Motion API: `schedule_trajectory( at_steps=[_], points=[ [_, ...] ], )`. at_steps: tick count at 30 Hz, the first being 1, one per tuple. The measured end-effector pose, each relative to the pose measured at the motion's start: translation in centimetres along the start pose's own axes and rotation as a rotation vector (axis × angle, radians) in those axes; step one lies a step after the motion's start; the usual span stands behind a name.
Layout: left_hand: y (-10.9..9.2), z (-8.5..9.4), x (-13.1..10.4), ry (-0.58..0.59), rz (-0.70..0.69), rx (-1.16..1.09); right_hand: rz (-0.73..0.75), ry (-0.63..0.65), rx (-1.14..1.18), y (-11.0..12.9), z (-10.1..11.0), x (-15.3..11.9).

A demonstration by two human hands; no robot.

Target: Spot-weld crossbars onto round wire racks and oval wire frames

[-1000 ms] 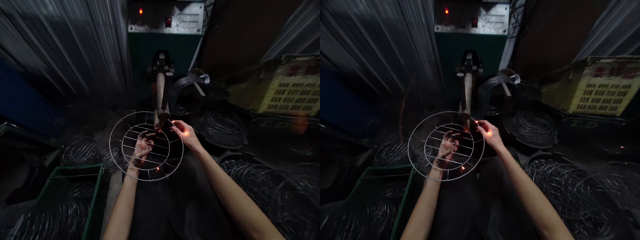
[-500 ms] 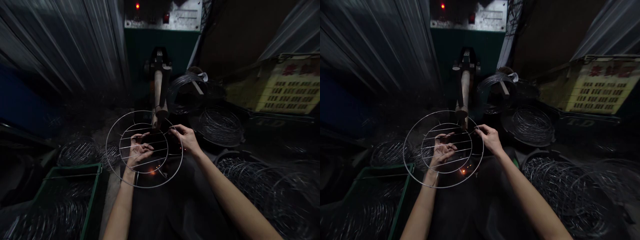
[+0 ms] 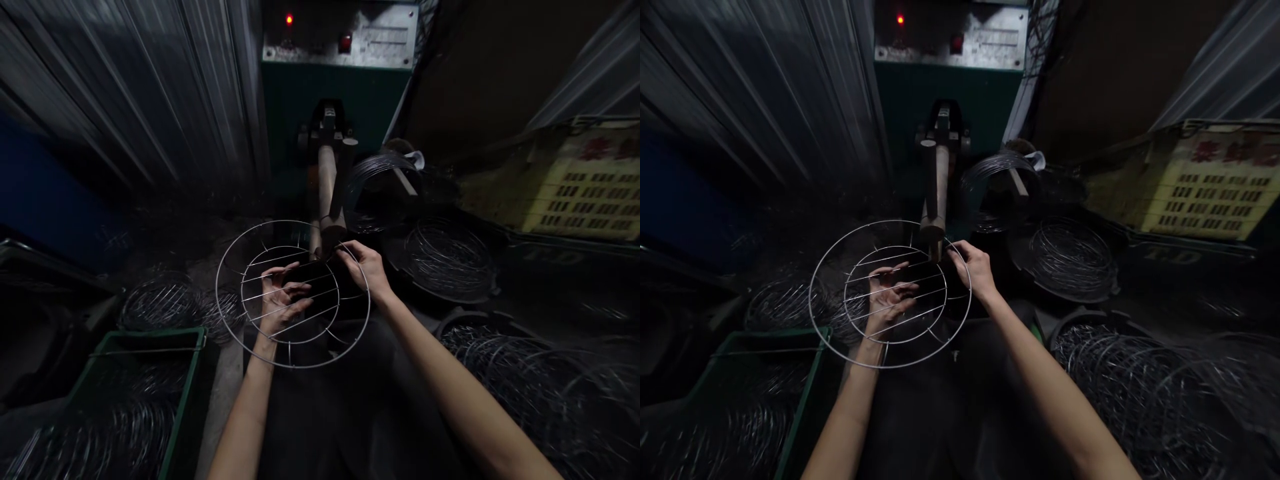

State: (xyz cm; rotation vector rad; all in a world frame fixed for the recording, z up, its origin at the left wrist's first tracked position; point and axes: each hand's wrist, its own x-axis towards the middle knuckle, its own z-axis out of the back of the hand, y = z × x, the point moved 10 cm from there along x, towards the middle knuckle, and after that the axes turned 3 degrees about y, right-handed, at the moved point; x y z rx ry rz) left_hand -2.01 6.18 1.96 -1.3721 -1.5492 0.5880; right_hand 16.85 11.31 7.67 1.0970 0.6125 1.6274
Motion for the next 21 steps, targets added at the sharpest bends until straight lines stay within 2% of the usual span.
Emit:
schedule_trajectory(
  at_steps=[16,21],
  points=[
    [0.4,0.7,-0.2,-0.053,-0.026,0.028,-0.005,-0.020,-0.040,-0.3,-0.5,0.9],
    [0.7,0.7,-0.4,-0.058,-0.041,0.037,-0.064,0.024,0.097,-1.6,0.0,-0.1]
  ],
)
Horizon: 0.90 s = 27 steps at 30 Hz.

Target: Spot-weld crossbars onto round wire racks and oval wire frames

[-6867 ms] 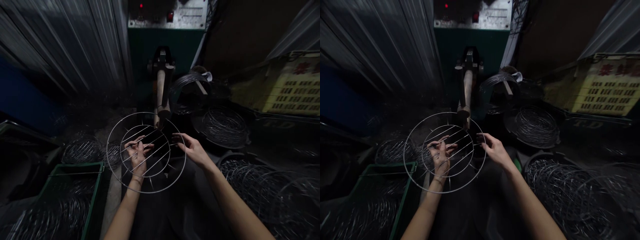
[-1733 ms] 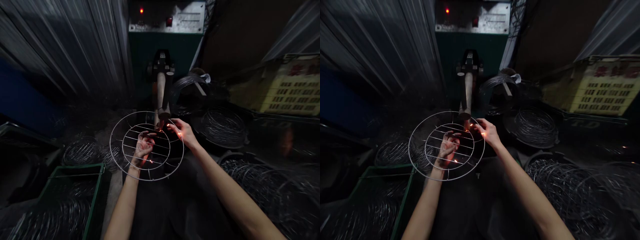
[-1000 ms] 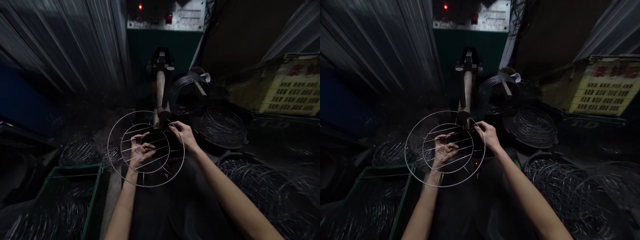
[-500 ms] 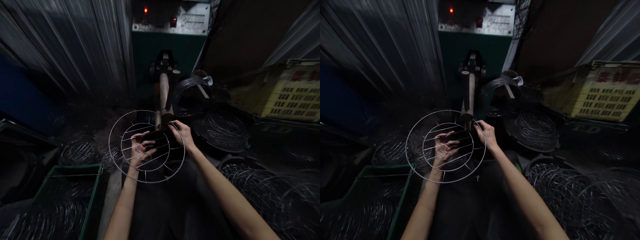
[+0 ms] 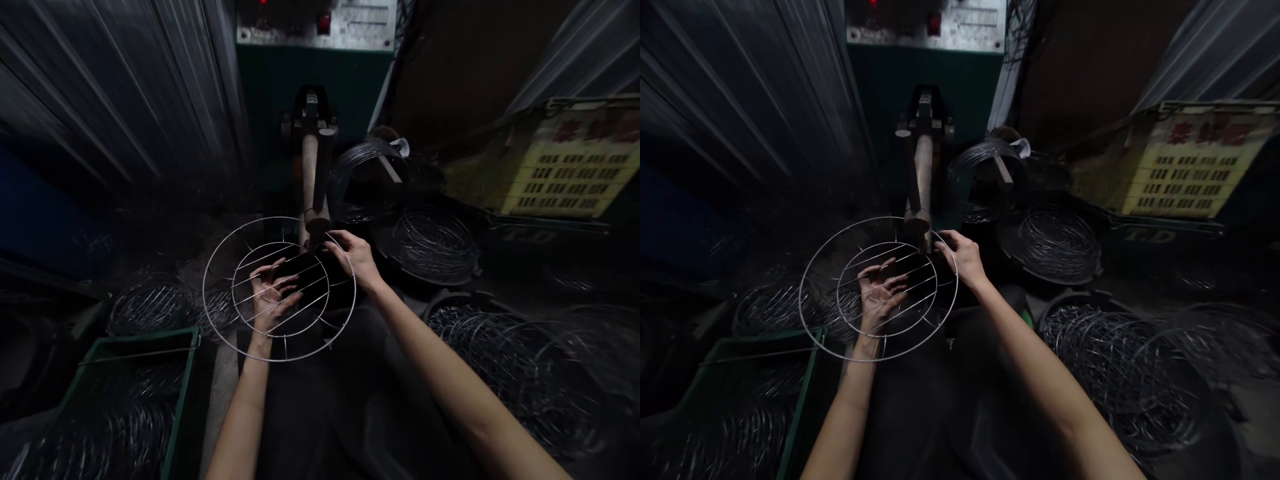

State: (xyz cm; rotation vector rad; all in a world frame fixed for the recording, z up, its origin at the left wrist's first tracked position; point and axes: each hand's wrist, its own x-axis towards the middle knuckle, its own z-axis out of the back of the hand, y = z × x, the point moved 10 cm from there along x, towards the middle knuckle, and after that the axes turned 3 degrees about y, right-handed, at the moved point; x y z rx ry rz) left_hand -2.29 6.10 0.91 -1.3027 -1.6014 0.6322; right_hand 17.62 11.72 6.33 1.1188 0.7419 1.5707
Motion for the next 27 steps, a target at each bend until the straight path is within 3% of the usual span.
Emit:
schedule_trajectory(
  at_steps=[5,9,22,27],
  points=[
    [0.1,-0.1,0.0,-0.003,0.011,-0.013,-0.147,-0.028,0.057,-2.2,2.7,-3.8],
    [0.0,0.0,0.0,-0.012,0.006,-0.013,-0.211,-0.028,0.162,-2.3,3.5,-5.3],
    [-0.7,-0.3,0.4,-0.004,-0.023,0.006,-0.108,-0.006,0.119,-1.1,2.4,-1.0],
    [-1.1,-0.8,-0.3,-0.075,-0.071,0.017,-0.151,0.003,0.096,-1.4,2.6,-2.8]
  ],
)
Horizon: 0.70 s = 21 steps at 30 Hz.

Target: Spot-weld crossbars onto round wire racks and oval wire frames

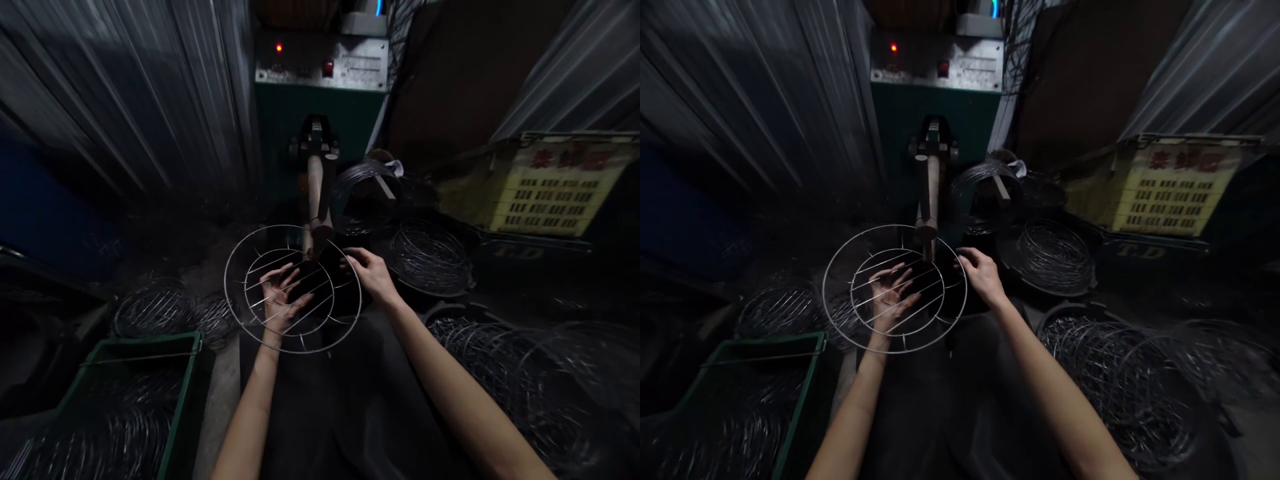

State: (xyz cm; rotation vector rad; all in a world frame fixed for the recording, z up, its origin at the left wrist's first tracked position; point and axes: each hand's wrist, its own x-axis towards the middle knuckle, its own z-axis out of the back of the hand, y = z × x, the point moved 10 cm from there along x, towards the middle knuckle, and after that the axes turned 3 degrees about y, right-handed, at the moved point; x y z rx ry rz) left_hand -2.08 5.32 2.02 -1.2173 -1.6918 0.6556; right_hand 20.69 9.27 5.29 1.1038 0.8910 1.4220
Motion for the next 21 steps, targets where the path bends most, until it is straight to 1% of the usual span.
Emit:
schedule_trajectory(
  at_steps=[2,4,6,7,10,14,18,21],
  points=[
    [0.0,-0.2,-0.5,-0.020,-0.022,0.001,-0.028,0.027,0.003,-0.5,0.0,-1.9],
    [-0.2,-0.3,-0.8,-0.045,-0.055,0.010,-0.049,0.088,0.039,-0.8,-0.5,-3.6],
    [-0.6,0.0,-0.9,-0.084,-0.089,0.033,-0.052,0.135,0.096,-0.6,-1.1,-4.7],
    [-0.7,0.2,-1.0,-0.104,-0.105,0.044,-0.046,0.137,0.112,-0.4,-1.2,-4.9],
    [-1.0,0.4,-0.8,-0.132,-0.124,0.065,-0.022,0.078,0.113,0.0,-1.3,-4.2],
    [-1.0,0.2,-0.9,-0.121,-0.132,0.097,-0.002,0.016,0.202,-0.3,-1.8,-2.9],
    [-1.0,0.2,-1.1,-0.119,-0.151,0.120,0.027,-0.042,0.263,-0.6,-2.1,-2.6],
    [-0.9,0.5,-1.1,-0.147,-0.148,0.137,0.029,-0.060,0.299,-0.6,-2.3,-2.5]
  ],
)
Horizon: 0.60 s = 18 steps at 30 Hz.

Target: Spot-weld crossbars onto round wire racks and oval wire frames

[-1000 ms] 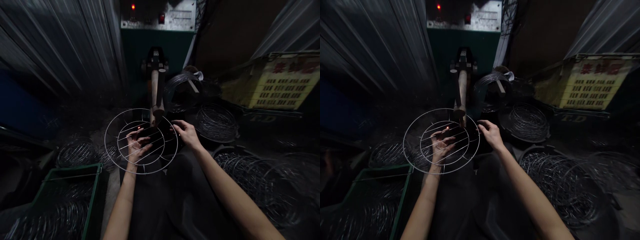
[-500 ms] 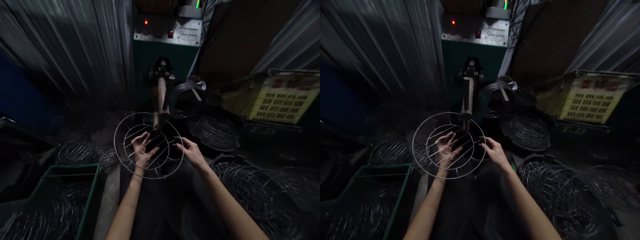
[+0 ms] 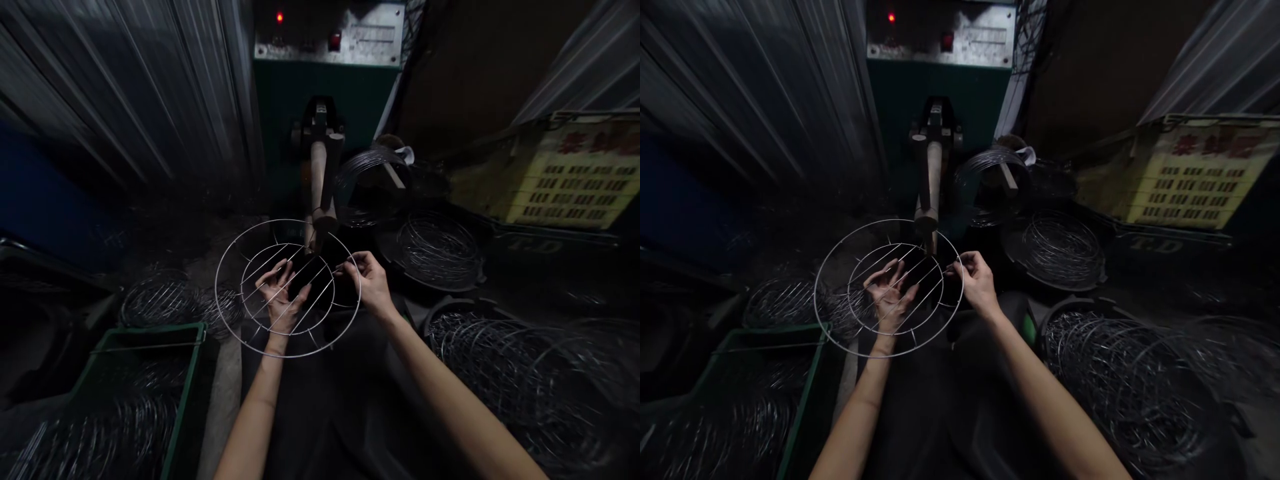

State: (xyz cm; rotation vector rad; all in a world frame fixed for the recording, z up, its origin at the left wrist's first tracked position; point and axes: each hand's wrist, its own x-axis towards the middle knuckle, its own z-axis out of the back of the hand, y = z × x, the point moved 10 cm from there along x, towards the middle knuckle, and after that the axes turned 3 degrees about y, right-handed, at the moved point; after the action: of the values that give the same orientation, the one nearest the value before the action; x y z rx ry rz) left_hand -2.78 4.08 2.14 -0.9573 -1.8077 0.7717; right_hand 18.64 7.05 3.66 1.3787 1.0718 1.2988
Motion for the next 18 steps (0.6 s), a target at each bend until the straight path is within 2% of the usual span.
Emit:
schedule_trajectory(
  at_steps=[6,12,18],
  points=[
    [-0.1,0.4,0.3,-0.064,-0.006,0.048,0.032,0.060,-0.049,0.7,-0.7,1.0],
    [-0.9,0.3,0.7,-0.053,-0.036,0.101,0.090,0.084,-0.256,1.1,-0.8,1.5],
    [-0.7,0.3,0.5,-0.042,-0.035,0.045,-0.010,0.064,-0.078,0.0,-1.5,1.5]
  ],
)
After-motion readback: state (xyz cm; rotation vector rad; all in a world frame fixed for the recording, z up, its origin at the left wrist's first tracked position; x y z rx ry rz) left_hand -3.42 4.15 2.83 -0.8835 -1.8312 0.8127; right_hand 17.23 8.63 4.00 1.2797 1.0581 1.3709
